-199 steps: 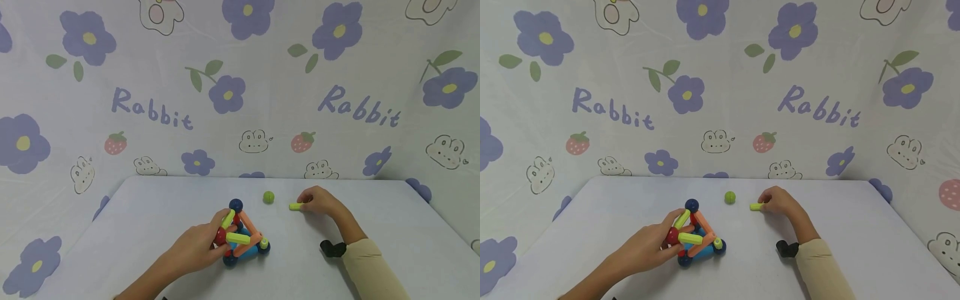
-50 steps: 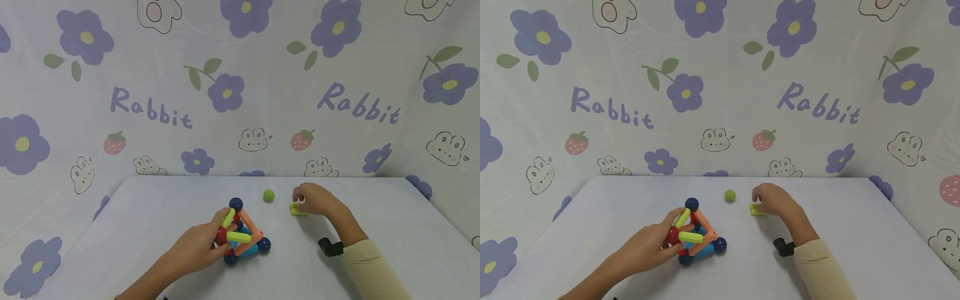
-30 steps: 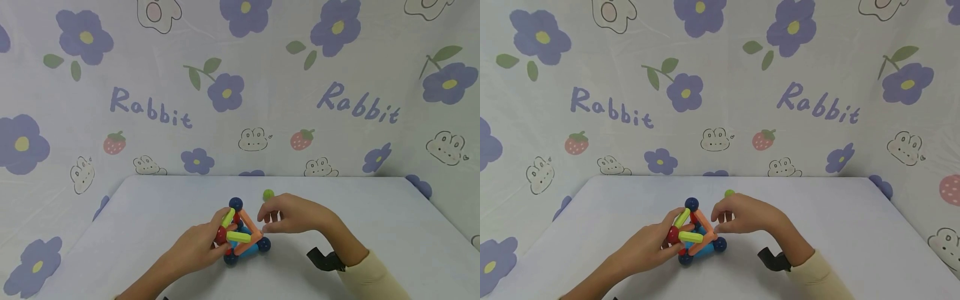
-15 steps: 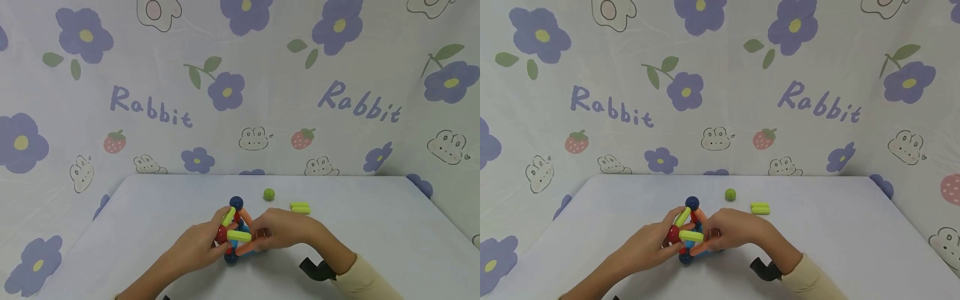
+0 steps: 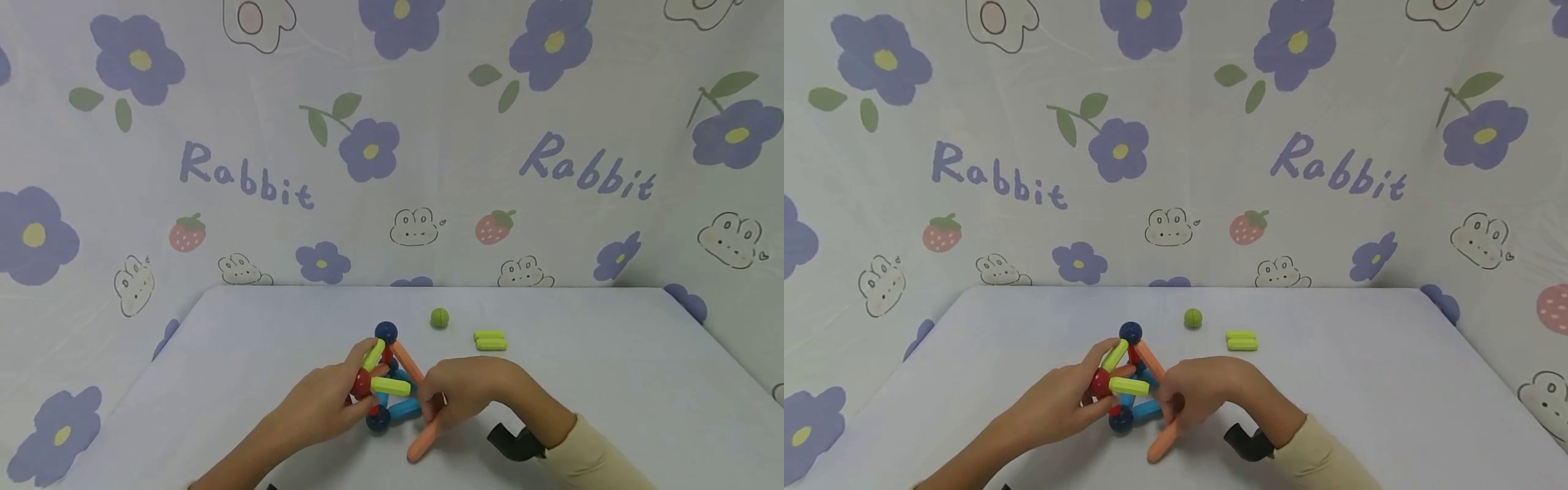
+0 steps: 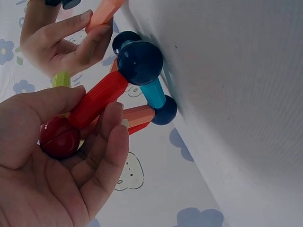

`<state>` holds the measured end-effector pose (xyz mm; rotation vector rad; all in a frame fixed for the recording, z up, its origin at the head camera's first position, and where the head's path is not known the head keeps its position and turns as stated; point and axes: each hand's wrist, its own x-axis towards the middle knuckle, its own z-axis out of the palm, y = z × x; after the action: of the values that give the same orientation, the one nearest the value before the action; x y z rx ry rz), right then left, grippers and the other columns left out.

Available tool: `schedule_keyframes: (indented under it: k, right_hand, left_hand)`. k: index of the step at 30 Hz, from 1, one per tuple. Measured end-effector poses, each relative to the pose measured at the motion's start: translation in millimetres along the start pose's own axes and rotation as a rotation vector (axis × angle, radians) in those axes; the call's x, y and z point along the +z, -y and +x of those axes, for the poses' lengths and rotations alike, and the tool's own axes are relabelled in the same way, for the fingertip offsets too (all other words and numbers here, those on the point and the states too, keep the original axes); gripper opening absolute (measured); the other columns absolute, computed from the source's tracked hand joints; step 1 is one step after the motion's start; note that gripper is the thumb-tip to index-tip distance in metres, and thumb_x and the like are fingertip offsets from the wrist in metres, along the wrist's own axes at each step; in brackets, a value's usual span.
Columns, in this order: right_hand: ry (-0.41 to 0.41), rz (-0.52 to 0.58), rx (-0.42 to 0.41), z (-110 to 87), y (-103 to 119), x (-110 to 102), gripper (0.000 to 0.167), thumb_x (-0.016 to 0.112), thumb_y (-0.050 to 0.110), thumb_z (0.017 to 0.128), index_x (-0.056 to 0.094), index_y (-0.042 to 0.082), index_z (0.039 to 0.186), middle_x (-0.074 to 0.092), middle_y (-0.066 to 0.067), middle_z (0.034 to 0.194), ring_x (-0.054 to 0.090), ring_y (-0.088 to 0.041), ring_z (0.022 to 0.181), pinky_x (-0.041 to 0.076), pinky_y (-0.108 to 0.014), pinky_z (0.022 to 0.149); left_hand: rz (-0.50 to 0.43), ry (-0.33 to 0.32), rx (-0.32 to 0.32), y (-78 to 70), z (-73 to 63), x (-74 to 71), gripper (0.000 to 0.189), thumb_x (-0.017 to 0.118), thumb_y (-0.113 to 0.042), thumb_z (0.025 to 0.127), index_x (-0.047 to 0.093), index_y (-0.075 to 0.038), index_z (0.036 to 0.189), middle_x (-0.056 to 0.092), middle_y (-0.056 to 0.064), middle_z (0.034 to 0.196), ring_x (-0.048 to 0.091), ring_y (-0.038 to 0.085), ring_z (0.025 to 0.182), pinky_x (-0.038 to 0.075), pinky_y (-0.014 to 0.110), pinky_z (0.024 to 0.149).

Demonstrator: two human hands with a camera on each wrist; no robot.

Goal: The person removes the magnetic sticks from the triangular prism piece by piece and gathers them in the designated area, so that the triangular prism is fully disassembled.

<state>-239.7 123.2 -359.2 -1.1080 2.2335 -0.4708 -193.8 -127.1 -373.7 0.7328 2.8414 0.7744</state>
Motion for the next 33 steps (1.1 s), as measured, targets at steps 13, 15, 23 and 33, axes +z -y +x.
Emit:
schedule_keyframes:
  k: [13, 15, 23, 33]
  right_hand:
    - [-0.082, -0.071, 0.15, -37.0, -36.6, 9.0, 0.02, 0.078, 0.007, 0.084, 0.068, 0.023, 0.078, 0.057, 0.012, 0.071, 0.049, -0.004, 0.068, 0.043, -0.024, 0.064]
    - [-0.106, -0.061, 0.165, -44.3, -44.6, 9.6, 0.018, 0.079, 0.009, 0.085, 0.068, 0.022, 0.078, 0.056, 0.012, 0.071, 0.049, -0.004, 0.067, 0.042, -0.024, 0.063]
    - [-0.241, -0.091, 0.2, -76.3, -74.6, 8.0, 0.022, 0.079, 0.004, 0.081, 0.064, 0.019, 0.074, 0.053, 0.011, 0.069, 0.046, -0.005, 0.066, 0.041, -0.026, 0.06]
    - [-0.352, -0.201, 0.384, -108.1, -126.4, -7.0, 0.017, 0.077, 0.004, 0.081, 0.068, 0.017, 0.076, 0.055, 0.006, 0.074, 0.049, -0.013, 0.071, 0.045, -0.031, 0.063]
  left_hand:
    - [-0.001, -0.001, 0.012, -1.9, 0.8, 4.0, 0.079, 0.075, -0.028, 0.092, 0.027, -0.017, 0.154, 0.057, -0.008, 0.08, 0.054, 0.008, 0.065, 0.049, 0.021, 0.059]
    - [0.003, -0.006, 0.013, -1.4, -0.1, 2.3, 0.079, 0.074, -0.027, 0.092, 0.027, -0.016, 0.154, 0.057, -0.008, 0.081, 0.054, 0.007, 0.065, 0.049, 0.021, 0.059]
    - [0.012, -0.019, 0.023, -0.2, -2.3, 0.4, 0.079, 0.075, -0.026, 0.091, 0.028, -0.016, 0.154, 0.056, -0.008, 0.079, 0.053, 0.007, 0.065, 0.048, 0.022, 0.058]
    - [0.011, -0.022, 0.03, -0.1, -2.0, 1.1, 0.078, 0.075, -0.026, 0.091, 0.028, -0.015, 0.153, 0.057, -0.007, 0.08, 0.054, 0.007, 0.065, 0.048, 0.022, 0.058]
